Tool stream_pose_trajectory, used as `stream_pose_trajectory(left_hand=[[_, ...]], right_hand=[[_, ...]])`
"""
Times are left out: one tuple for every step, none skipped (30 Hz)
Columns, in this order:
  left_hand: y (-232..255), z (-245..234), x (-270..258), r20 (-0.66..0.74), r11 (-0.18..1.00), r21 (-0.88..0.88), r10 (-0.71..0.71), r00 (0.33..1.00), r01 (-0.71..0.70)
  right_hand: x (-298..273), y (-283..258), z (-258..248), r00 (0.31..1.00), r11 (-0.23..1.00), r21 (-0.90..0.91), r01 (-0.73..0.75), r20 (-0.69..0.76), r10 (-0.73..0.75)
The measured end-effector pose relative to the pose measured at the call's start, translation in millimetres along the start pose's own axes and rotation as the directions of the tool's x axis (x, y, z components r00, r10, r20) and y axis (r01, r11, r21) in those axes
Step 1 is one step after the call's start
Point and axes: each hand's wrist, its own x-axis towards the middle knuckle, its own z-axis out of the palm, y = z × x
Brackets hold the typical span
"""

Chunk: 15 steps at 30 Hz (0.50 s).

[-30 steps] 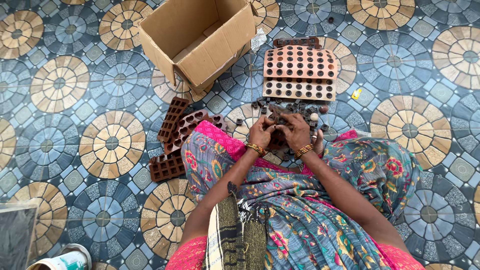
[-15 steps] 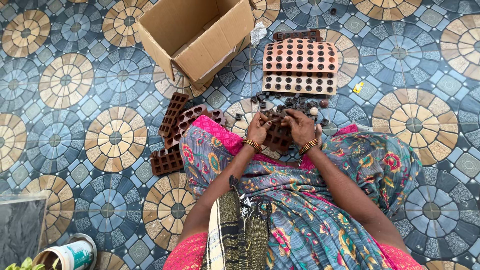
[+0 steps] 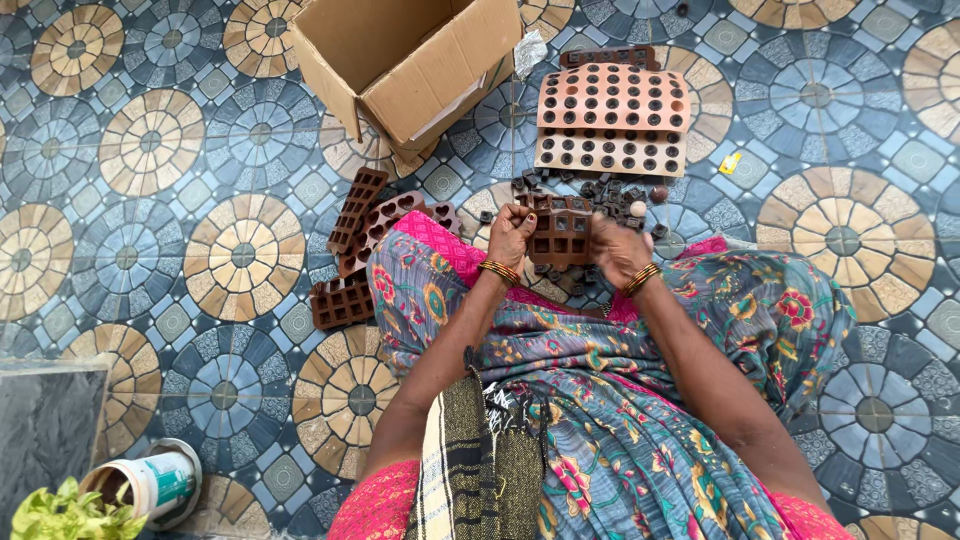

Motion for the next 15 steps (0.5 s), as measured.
stream_pose_trajectory(left_hand=[[3.9, 6.6, -3.0, -0.012, 0.999, -0.030, -0.023, 1.000, 0.022], [8.3, 13.8, -6.4, -0.059, 0.996, -0.054, -0.078, 0.995, 0.075], [12.9, 20.9, -9.8, -0.104, 0.989, -0.080, -0.134, 0.985, 0.126], [16.7, 26.7, -15.5, -0.152, 0.978, -0.112, -0.192, 0.970, 0.176], [22.0, 29.9, -20.8, -0.117, 0.961, -0.070, -0.276, 0.954, 0.269], [28.9, 32.8, -22.2, -0.084, 0.935, -0.025, -0.354, 0.931, 0.353], [34.0, 35.9, -23.4, -0.054, 0.902, 0.022, -0.430, 0.901, 0.432], [36.7, 38.9, -24.7, 0.015, 0.893, -0.038, -0.447, 0.894, 0.448], [36.8, 42.6, -25.2, 0.085, 0.880, -0.096, -0.457, 0.885, 0.464], [35.3, 44.9, -26.0, 0.158, 0.862, -0.149, -0.463, 0.872, 0.484], [32.5, 45.8, -27.3, 0.152, 0.862, -0.147, -0.465, 0.872, 0.485], [27.8, 47.5, -28.4, 0.151, 0.861, -0.142, -0.468, 0.870, 0.488], [23.3, 48.8, -29.6, 0.150, 0.860, -0.137, -0.472, 0.869, 0.491], [21.0, 50.9, -28.3, 0.137, 0.883, -0.125, -0.437, 0.889, 0.453], [16.7, 53.0, -32.6, 0.124, 0.903, -0.113, -0.400, 0.908, 0.414]], right_hand=[[-1.8, 1.3, 5.1, 0.999, 0.999, -0.037, -0.012, -0.038, 0.010], [-2.9, 1.0, 12.7, 0.997, 0.998, -0.066, -0.019, -0.070, 0.015], [-4.2, -0.7, 21.3, 0.996, 0.997, -0.081, -0.021, -0.093, 0.013], [-8.3, -3.9, 27.9, 0.996, 0.996, -0.091, 0.019, -0.082, -0.026], [-11.7, -7.7, 35.2, 0.995, 0.993, -0.101, 0.069, -0.063, -0.076], [-14.4, -14.5, 42.2, 0.993, 0.989, -0.095, 0.110, -0.040, -0.114], [-19.8, -20.6, 47.7, 0.984, 0.976, -0.135, 0.170, -0.023, -0.174], [-26.2, -25.5, 52.2, 0.973, 0.958, -0.172, 0.228, -0.001, -0.232], [-31.4, -30.4, 56.6, 0.958, 0.936, -0.208, 0.286, 0.024, -0.287], [-36.1, -35.1, 60.7, 0.950, 0.921, -0.234, 0.310, 0.031, -0.311], [-40.9, -40.4, 64.2, 0.941, 0.906, -0.260, 0.334, 0.039, -0.336], [-46.8, -46.1, 67.3, 0.930, 0.888, -0.285, 0.361, 0.045, -0.364], [-54.9, -50.1, 71.1, 0.934, 0.883, -0.312, 0.352, 0.052, -0.354], [-61.0, -55.9, 77.9, 0.933, 0.874, -0.334, 0.354, 0.060, -0.355], [-67.8, -62.2, 85.6, 0.932, 0.864, -0.356, 0.356, 0.068, -0.355]])
